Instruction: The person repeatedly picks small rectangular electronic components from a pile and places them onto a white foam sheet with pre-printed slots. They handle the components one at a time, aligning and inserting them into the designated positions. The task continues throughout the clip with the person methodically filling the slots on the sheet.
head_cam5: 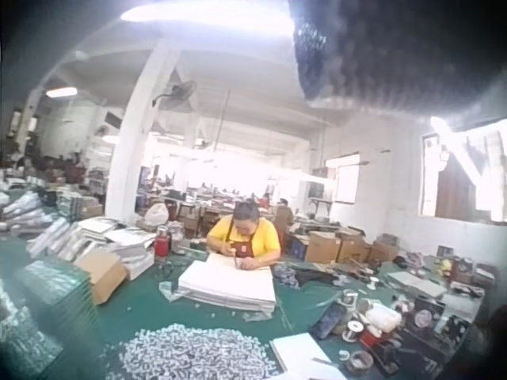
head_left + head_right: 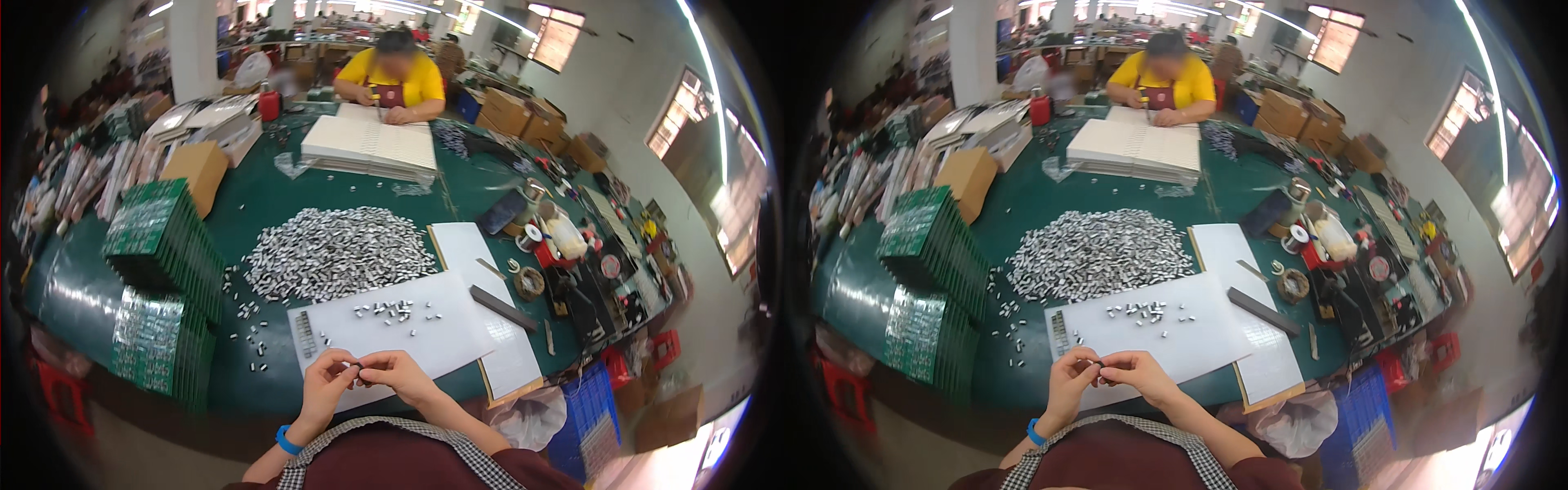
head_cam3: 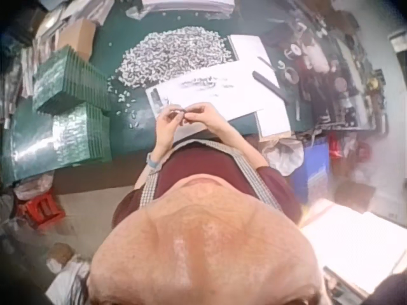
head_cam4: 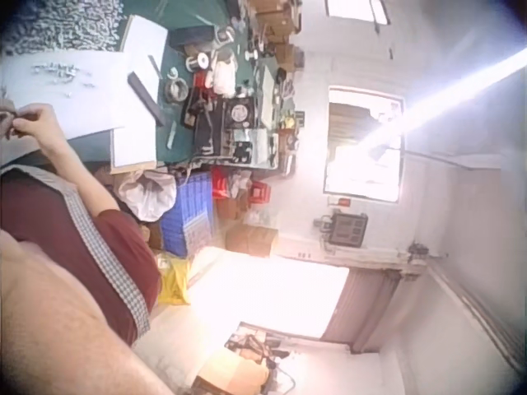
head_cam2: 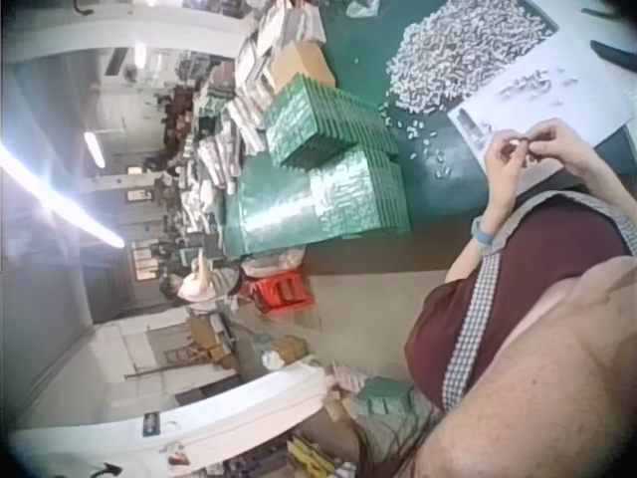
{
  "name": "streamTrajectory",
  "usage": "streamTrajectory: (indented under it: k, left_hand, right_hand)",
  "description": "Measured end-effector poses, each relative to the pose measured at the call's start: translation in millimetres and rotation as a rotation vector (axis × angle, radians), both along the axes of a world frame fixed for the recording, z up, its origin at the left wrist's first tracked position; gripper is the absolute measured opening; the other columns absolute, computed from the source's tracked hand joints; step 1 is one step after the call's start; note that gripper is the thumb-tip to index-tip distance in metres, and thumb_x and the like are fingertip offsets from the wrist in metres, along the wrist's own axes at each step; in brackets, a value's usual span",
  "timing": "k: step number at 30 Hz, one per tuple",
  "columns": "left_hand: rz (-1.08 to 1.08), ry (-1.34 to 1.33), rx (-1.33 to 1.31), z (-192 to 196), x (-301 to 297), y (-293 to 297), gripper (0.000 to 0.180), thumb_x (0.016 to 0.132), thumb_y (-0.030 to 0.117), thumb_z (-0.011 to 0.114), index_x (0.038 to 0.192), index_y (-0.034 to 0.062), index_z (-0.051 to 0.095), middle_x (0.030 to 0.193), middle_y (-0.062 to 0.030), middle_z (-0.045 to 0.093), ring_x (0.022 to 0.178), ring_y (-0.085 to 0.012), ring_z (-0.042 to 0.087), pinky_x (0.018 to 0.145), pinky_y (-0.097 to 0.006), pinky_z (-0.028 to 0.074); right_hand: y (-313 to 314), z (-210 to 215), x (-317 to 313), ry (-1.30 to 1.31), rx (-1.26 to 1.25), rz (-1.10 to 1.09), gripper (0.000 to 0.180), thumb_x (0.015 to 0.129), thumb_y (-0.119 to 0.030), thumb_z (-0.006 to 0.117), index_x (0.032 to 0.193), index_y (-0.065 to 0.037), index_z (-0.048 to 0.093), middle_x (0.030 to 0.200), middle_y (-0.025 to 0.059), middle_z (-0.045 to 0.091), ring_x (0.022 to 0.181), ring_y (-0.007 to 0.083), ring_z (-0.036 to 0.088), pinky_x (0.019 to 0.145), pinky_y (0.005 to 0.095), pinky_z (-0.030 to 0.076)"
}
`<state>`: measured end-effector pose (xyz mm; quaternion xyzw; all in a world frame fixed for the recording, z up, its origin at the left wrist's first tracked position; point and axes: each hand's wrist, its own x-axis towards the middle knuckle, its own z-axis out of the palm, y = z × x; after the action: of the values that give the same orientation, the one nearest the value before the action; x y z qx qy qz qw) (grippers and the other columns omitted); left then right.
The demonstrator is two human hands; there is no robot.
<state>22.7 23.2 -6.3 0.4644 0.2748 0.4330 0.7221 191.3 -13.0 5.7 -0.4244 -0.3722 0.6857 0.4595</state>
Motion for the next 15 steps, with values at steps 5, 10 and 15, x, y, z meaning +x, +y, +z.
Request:
streamTrajectory:
  k: [5, 10, 15]
  left_hand:
    - [-0.019, 0.006, 0.008, 1, -22, 8, 0.006, 0.085, 0.003, 0.061, 0.09, 0.001, 0.061, 0.092, -0.0038, 0.055, 0.074, -0.0104, 0.057, 0.063, -0.023, 0.044]
    - [-0.064, 0.07, 0.097, -4, -42, 17, 0.009, 0.082, 0.003, 0.065, 0.09, 0.0, 0.062, 0.098, -0.0042, 0.054, 0.079, -0.0101, 0.056, 0.067, -0.022, 0.046]
    - [-0.202, 0.107, 0.123, -22, -53, 27, 0.021, 0.08, 0.003, 0.066, 0.101, 0.0008, 0.062, 0.1, -0.0054, 0.055, 0.082, -0.0114, 0.056, 0.071, -0.023, 0.048]
  right_hand:
    - [8, 5, -14, -0.034, -0.072, 0.035, 0.025, 0.086, -0.015, 0.064, 0.104, 0.002, 0.063, 0.089, 0.0076, 0.066, 0.081, 0.0129, 0.061, 0.073, 0.0253, 0.047]
    - [16, -1, -25, -0.072, -0.112, 0.087, 0.024, 0.087, -0.017, 0.064, 0.102, 0.002, 0.064, 0.088, 0.0064, 0.066, 0.08, 0.012, 0.061, 0.072, 0.0247, 0.047]
    - [17, -9, -24, -0.057, -0.141, 0.165, 0.023, 0.087, -0.017, 0.063, 0.101, 0.002, 0.063, 0.085, 0.006, 0.065, 0.078, 0.0122, 0.06, 0.071, 0.0245, 0.046]
